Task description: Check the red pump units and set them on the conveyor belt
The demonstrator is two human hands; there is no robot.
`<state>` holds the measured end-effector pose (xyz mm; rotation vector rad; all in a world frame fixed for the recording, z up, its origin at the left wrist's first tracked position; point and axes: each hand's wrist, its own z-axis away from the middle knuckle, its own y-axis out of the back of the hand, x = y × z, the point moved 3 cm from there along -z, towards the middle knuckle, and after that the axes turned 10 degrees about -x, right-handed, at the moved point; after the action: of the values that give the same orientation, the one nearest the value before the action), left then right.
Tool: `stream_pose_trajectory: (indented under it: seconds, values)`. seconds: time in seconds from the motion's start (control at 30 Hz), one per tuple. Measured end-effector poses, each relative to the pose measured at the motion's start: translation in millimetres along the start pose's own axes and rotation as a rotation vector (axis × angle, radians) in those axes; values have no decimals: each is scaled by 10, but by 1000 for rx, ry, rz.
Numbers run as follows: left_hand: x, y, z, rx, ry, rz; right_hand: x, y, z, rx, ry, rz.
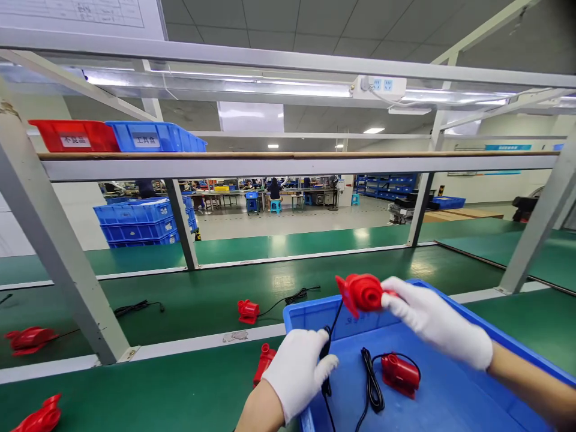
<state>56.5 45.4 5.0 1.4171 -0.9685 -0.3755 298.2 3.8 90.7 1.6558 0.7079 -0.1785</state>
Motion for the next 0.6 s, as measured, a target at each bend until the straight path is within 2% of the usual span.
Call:
stream_pose_trajectory:
  seconds: [0.07,0.13,0.23,0.3,0.33,0.37,0.43,0.5,0.6]
  values:
    - [3,-24,1,-55,38,-18,209,401,-163,12,-145,116]
    - [-1,-47,-13,-49,40,-23,421,891,-346,30,-283,249]
    - [-31,-106,-62,-38,27,-25,732,1655,-646,142,-461,463]
    - [-56,-148,-94,-24,3,-29,957,2020,-867,196,-571,606]
    - [-69,-168,-104,-17,-11,-33,1079,2120,-983,195,-617,659]
    - [-82,-185,-111,-9,-25,-41,1208,2154,-1100,170,-654,696]
    - [-109,-214,-112,12,-51,-59,1482,2027,-1318,61,-714,726]
    - [-143,-240,-111,42,-70,-68,1755,1686,-1489,-96,-759,714]
    - [-224,-295,-148,85,-75,-70,2105,990,-1626,-332,-813,660]
